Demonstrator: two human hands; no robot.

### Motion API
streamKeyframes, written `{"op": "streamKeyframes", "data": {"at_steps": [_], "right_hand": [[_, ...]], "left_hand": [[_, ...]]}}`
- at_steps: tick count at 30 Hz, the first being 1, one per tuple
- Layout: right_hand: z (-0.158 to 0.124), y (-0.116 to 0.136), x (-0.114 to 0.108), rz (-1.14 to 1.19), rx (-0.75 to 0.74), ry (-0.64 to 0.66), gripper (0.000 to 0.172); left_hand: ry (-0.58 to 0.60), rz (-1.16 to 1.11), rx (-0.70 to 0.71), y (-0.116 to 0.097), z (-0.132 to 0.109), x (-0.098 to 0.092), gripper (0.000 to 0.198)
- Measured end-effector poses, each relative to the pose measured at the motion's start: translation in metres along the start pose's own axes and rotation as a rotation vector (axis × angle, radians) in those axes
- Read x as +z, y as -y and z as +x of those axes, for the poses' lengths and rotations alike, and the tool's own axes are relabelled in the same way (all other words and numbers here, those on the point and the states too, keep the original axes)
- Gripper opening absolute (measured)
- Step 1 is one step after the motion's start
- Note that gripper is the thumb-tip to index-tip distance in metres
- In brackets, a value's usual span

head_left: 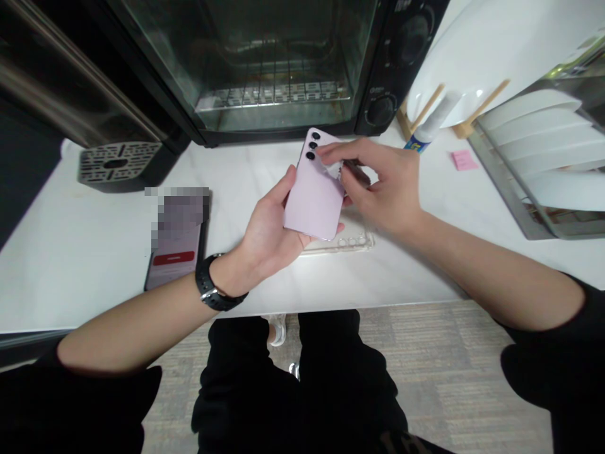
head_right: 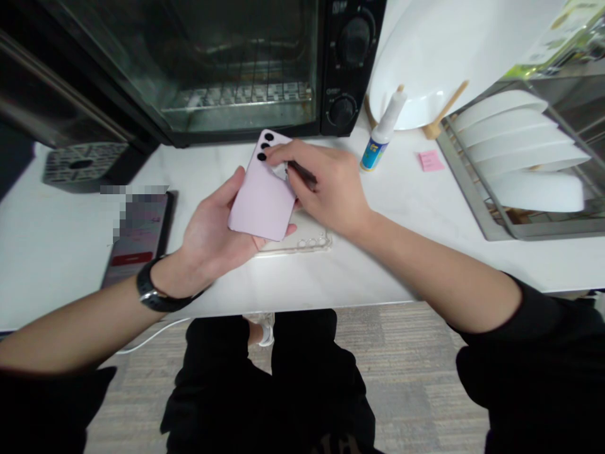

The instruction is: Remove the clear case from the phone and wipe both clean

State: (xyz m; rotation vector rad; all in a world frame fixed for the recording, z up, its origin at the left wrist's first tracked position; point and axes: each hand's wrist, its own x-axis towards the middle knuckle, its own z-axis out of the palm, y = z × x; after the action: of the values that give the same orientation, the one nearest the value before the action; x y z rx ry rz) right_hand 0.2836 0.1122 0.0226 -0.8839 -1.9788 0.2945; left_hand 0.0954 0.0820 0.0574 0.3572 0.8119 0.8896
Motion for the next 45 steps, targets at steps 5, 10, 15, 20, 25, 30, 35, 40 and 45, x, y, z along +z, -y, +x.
{"op": "streamKeyframes", "data": {"at_steps": [5, 10, 15, 20, 25, 30, 35, 40, 45], "right_hand": [[0.004, -0.006, 0.0, -0.081, -0.149, -0.05, 0.033], [0.006, -0.011, 0.002, -0.135, -0.062, -0.074, 0.034], [0.008, -0.012, -0.002, -0.167, -0.01, -0.224, 0.034], [0.008, -0.003, -0.005, -0.212, 0.008, -0.231, 0.033], [0.004, 0.005, -0.002, -0.141, -0.025, -0.098, 0.032], [0.002, 0.003, 0.004, -0.001, -0.185, -0.022, 0.025], [-0.001, 0.005, 0.008, 0.191, -0.386, 0.117, 0.022], [0.001, 0.004, 0.006, 0.135, -0.423, 0.107, 0.02], [0.005, -0.008, 0.005, -0.018, -0.247, -0.09, 0.022]], "left_hand": [[0.018, 0.019, 0.04, -0.004, 0.002, 0.0, 0.05], [0.038, 0.073, 0.003, -0.002, 0.004, -0.001, 0.053], [0.163, 0.201, -0.066, 0.003, 0.003, -0.009, 0.055], [0.268, 0.245, -0.092, 0.009, 0.005, -0.017, 0.055], [0.186, 0.118, -0.108, 0.008, 0.003, -0.01, 0.055], [0.026, 0.021, -0.02, 0.006, 0.0, -0.002, 0.045], [0.093, -0.066, 0.039, 0.005, 0.005, -0.007, 0.046], [0.079, -0.025, 0.125, 0.0, 0.003, -0.004, 0.046], [0.054, -0.003, 0.085, -0.003, 0.001, -0.002, 0.035]]}}
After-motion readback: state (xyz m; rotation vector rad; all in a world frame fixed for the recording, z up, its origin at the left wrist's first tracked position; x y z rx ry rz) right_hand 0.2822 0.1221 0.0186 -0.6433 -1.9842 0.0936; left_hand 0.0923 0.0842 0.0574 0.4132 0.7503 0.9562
